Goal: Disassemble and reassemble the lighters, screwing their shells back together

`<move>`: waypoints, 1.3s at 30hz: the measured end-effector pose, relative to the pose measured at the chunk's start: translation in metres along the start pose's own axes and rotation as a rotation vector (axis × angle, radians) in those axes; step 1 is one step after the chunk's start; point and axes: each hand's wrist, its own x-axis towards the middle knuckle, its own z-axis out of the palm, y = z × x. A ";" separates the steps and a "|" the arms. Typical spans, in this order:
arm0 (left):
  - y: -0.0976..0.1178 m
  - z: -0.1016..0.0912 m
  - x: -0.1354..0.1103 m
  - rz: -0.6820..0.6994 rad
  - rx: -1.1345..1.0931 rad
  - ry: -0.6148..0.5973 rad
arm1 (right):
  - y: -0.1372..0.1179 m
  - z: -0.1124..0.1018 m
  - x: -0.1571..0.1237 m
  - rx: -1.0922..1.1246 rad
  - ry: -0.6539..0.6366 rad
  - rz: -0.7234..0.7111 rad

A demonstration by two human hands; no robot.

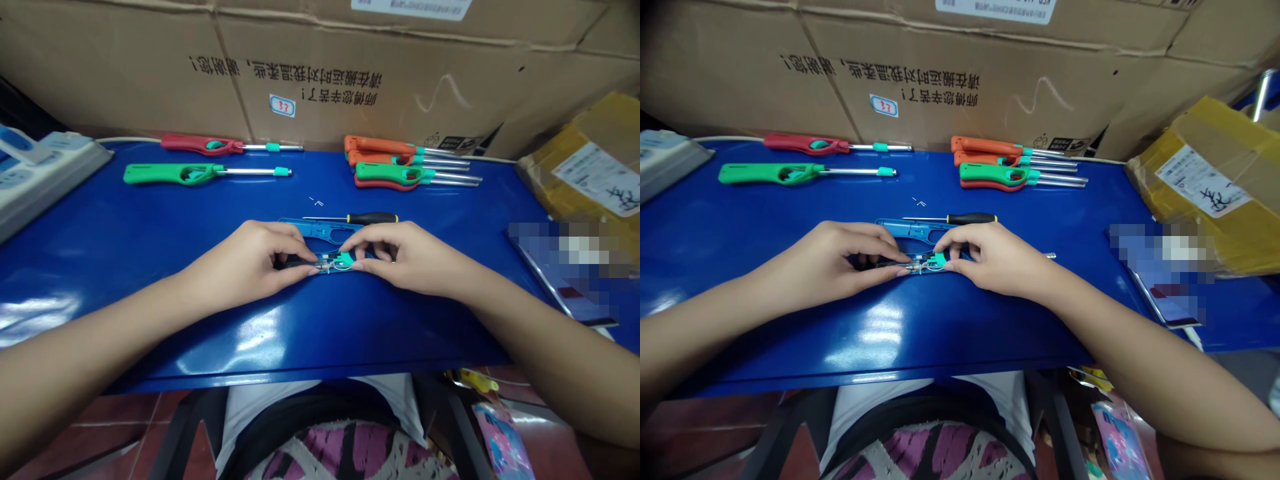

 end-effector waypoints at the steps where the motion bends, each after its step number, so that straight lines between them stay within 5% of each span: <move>1: 0.000 0.000 0.000 0.000 0.002 -0.002 | -0.001 -0.001 0.000 0.022 -0.019 0.006; 7: 0.005 -0.001 -0.002 0.107 0.237 0.050 | 0.000 -0.009 -0.004 0.027 -0.090 -0.016; 14: 0.003 0.008 -0.003 0.287 0.388 -0.073 | 0.000 -0.007 -0.006 -0.168 -0.065 -0.200; 22: 0.000 0.007 -0.002 0.305 0.439 -0.090 | -0.002 -0.009 -0.008 -0.409 -0.067 -0.280; 39: -0.002 0.009 -0.003 0.248 0.409 -0.089 | -0.001 -0.005 -0.006 -0.324 -0.018 -0.286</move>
